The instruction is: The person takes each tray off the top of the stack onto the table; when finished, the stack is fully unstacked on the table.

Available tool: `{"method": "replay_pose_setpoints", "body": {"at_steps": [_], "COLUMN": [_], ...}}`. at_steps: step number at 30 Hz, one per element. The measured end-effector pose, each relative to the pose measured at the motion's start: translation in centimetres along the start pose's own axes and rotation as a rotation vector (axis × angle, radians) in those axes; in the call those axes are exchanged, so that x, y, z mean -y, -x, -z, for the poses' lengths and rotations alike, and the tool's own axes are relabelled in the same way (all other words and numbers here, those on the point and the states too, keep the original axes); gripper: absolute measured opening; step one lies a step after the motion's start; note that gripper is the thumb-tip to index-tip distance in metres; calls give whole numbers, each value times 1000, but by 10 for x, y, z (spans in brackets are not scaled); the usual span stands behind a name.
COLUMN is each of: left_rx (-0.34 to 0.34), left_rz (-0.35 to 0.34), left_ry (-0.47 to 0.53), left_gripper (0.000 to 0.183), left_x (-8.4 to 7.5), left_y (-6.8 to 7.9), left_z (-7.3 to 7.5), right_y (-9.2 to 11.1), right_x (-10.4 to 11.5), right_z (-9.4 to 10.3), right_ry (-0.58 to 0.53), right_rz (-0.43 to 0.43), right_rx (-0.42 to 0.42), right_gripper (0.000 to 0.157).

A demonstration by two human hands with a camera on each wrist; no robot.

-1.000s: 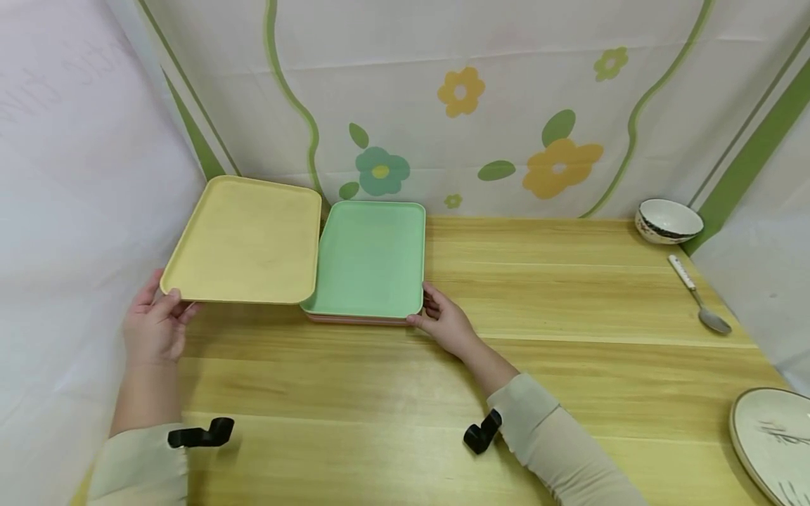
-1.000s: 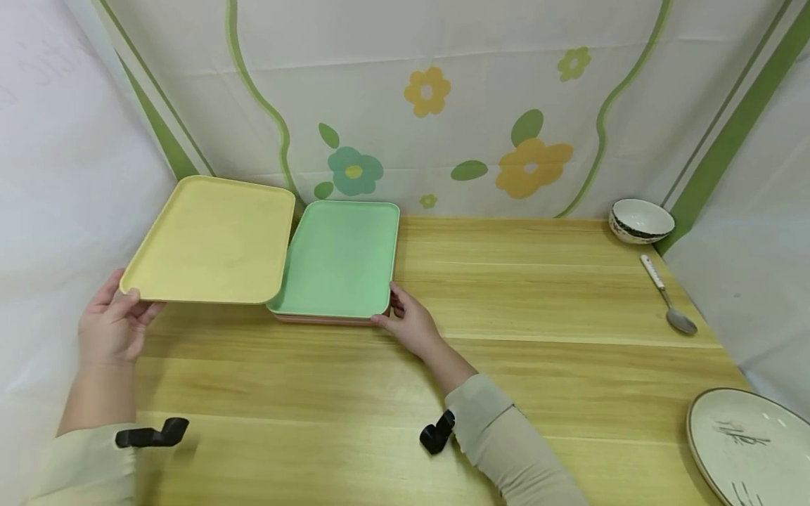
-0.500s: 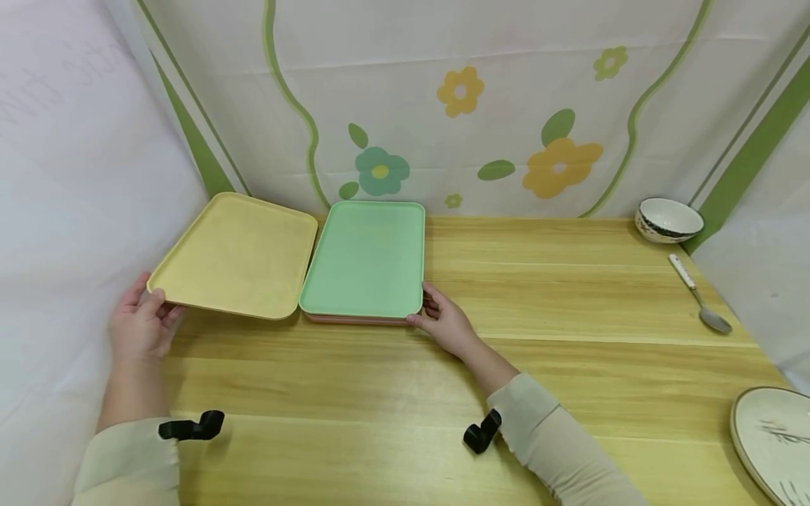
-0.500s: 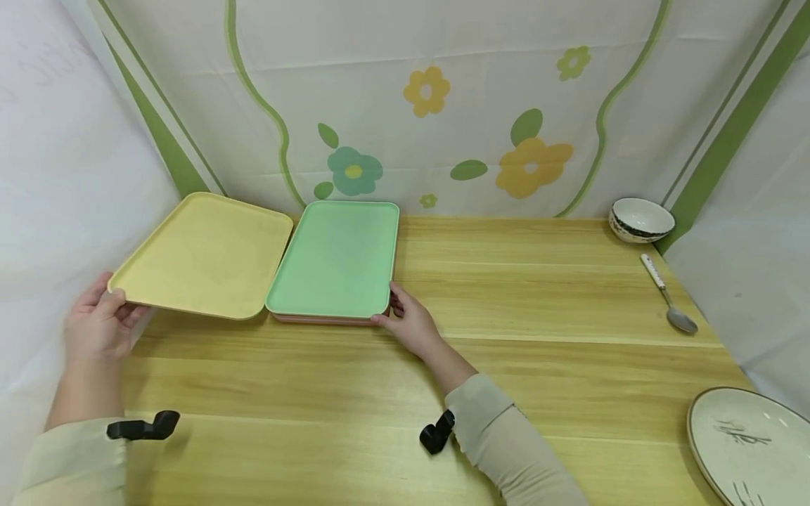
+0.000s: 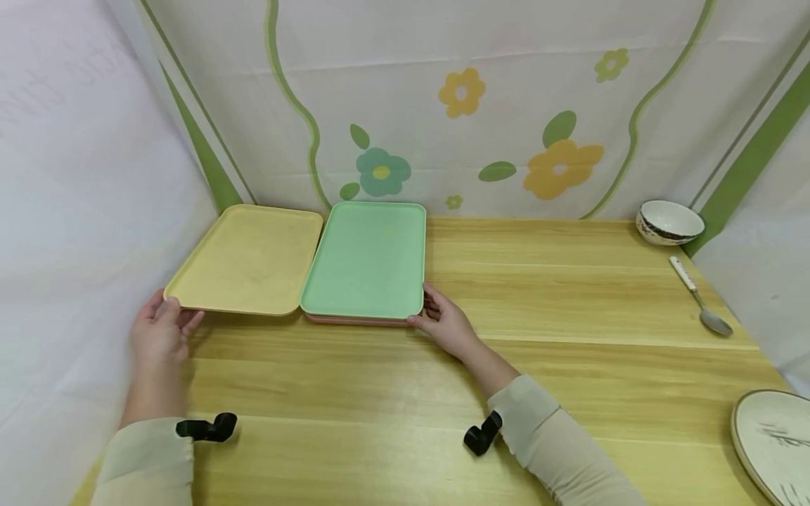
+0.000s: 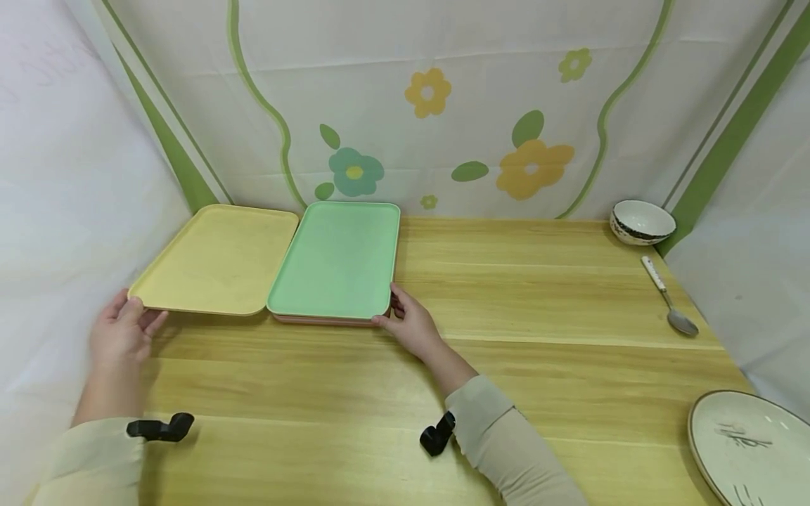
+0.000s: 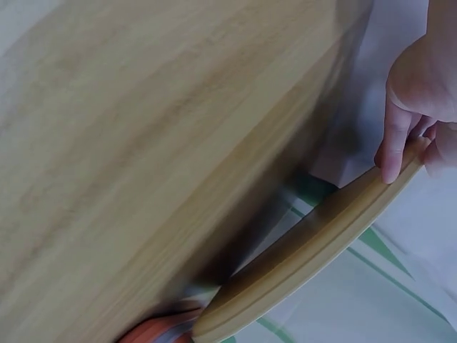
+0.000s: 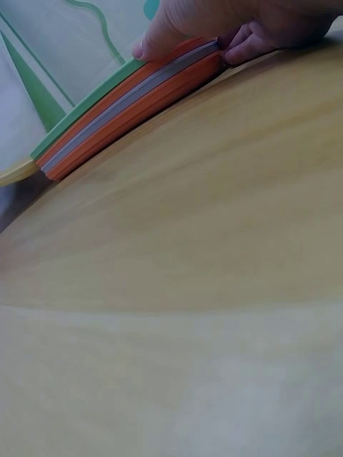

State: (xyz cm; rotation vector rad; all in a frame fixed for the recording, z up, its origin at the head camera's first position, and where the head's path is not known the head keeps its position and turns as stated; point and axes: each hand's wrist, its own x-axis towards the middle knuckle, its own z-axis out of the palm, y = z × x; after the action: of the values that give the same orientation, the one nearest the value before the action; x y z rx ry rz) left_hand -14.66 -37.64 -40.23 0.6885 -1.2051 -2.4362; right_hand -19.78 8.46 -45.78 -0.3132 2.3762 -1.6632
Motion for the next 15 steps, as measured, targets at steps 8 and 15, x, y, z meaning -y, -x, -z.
{"method": "replay_pose_setpoints", "body": {"at_steps": [8, 15], "left_rx": [-92, -134], "left_rz": [55, 86], "left_ry": [2, -86], "left_gripper": [70, 72], "left_x": [13, 20], "left_y": [-7, -10], "left_z": [1, 1], "right_y": [1, 0], "right_x": [-1, -2], "right_z": [0, -1], "right_ry": [7, 4], "right_rz": [14, 21], "right_rx": [-6, -14], "right_gripper": [86, 86]}}
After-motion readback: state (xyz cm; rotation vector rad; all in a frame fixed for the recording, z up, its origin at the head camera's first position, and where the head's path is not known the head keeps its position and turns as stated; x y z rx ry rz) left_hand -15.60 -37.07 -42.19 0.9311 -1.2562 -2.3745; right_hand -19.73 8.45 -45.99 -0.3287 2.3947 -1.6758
